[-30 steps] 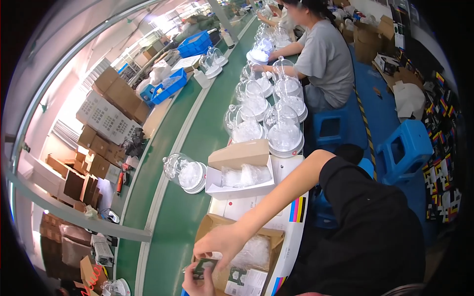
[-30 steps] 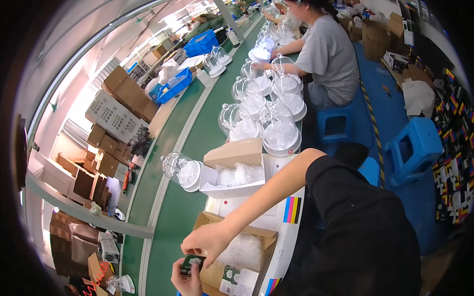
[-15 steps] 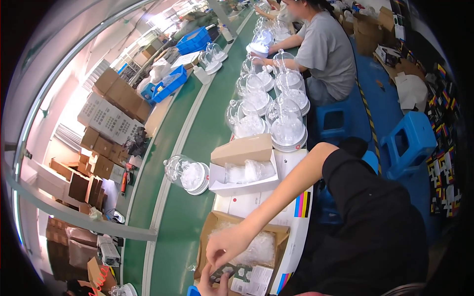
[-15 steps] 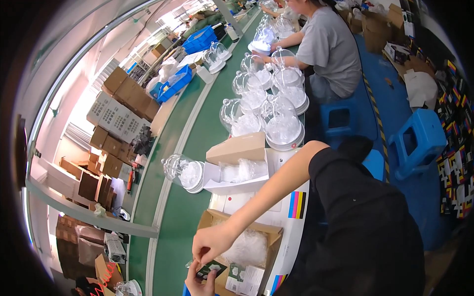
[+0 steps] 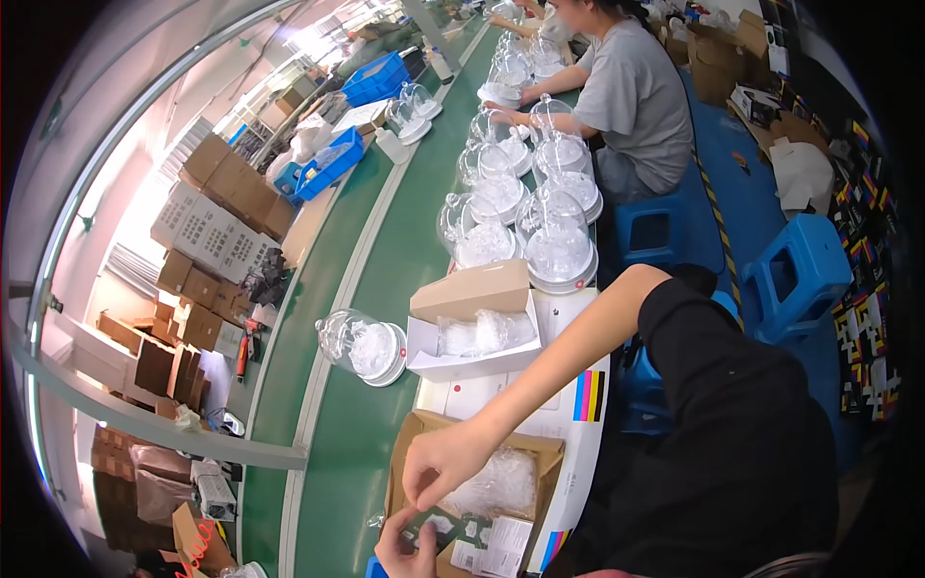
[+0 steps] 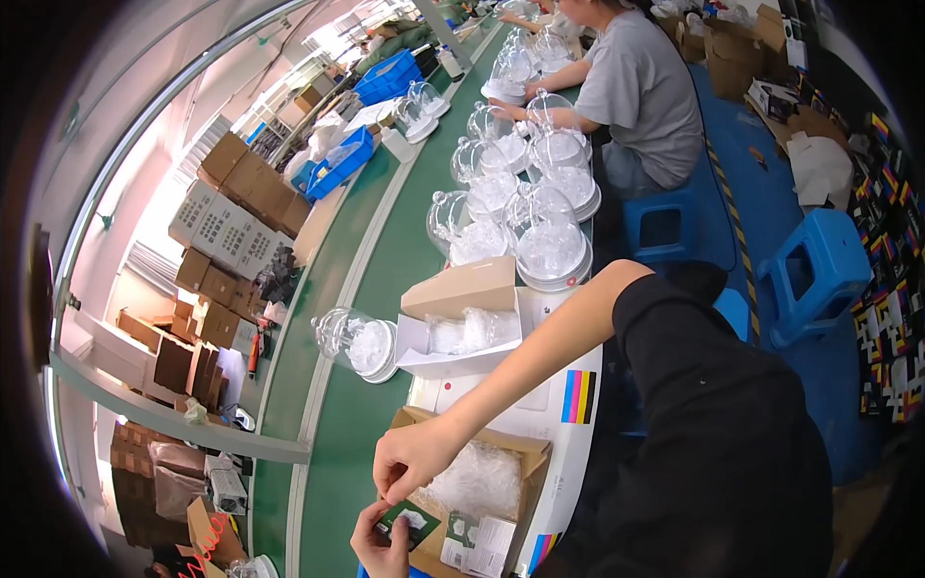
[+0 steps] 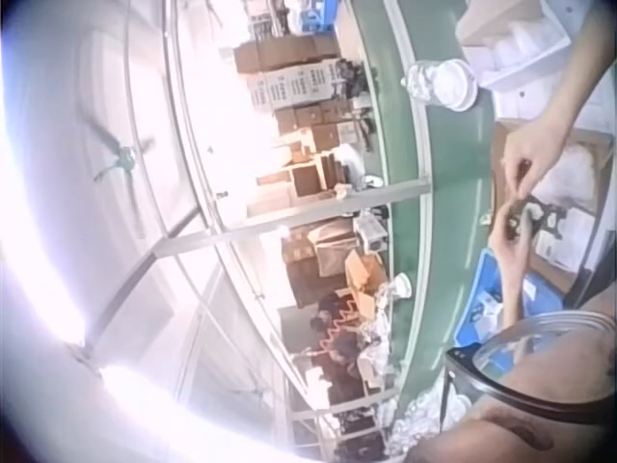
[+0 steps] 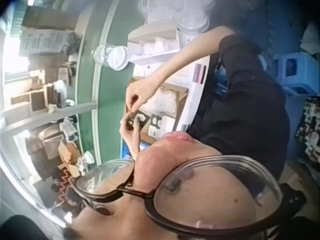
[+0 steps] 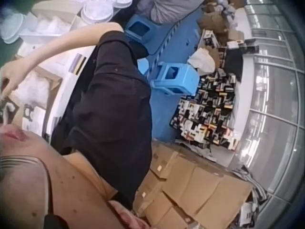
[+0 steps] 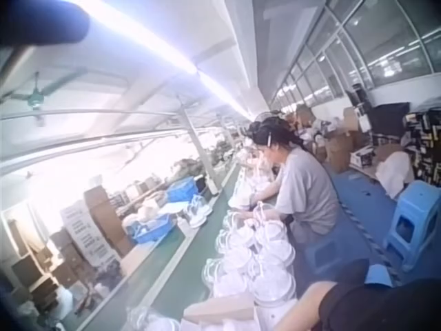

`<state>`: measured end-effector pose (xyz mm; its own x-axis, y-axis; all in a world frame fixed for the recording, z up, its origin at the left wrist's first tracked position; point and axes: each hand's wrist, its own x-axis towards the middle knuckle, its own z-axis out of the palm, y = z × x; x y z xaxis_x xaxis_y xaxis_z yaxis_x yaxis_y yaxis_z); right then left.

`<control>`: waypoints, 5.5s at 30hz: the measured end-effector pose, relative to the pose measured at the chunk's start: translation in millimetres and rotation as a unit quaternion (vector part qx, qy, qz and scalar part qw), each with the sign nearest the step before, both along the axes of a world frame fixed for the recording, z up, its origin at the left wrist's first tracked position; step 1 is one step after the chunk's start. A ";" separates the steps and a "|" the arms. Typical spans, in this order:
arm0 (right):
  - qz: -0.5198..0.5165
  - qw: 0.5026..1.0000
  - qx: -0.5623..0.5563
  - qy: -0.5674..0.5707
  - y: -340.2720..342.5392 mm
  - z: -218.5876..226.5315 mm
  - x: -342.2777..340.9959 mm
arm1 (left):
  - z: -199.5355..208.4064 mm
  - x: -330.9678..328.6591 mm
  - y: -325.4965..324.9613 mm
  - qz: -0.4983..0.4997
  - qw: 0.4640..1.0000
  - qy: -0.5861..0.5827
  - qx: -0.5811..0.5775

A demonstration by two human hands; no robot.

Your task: Assemble small circuit board components into plastic domes and package them into cardboard boxes on a factory production line.

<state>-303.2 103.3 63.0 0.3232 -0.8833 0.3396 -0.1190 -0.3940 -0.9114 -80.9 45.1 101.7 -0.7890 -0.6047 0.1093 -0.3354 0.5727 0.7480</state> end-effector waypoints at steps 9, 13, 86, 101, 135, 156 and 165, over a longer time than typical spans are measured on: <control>-0.064 0.998 0.020 -0.021 0.9 -0.5 -4.6 | -6.9 14.7 -5.1 -0.010 0.999 -0.033 0.032; -0.120 0.991 -0.033 0.054 5.5 3.9 -9.2 | -11.1 16.6 -7.2 -0.028 0.999 0.018 0.008; -0.172 0.901 0.321 -0.234 -107.5 15.9 -55.5 | -23.8 -89.8 -122.1 0.056 0.955 0.238 -0.166; -0.178 0.934 0.256 -0.172 -110.8 11.5 -54.9 | -23.4 -81.7 -114.4 0.030 0.960 0.239 -0.145; -0.296 0.934 -0.075 0.187 -261.4 -3.7 -91.4 | -27.2 -129.2 -257.0 0.095 0.985 0.142 -0.004; -0.247 0.951 0.069 0.175 -269.2 6.4 -77.4 | -15.3 -96.2 -269.8 0.121 0.986 -0.064 -0.090; -0.227 0.962 0.090 0.121 -271.5 -2.6 -72.4 | -20.6 -111.9 -251.4 0.090 0.969 0.021 -0.229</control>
<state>-375.6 -168.2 60.5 -0.0596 -0.9895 0.1313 -0.4593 -0.0896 -0.8837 -192.8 -206.3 81.1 -0.6641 -0.6132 0.4278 -0.4359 0.7824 0.4449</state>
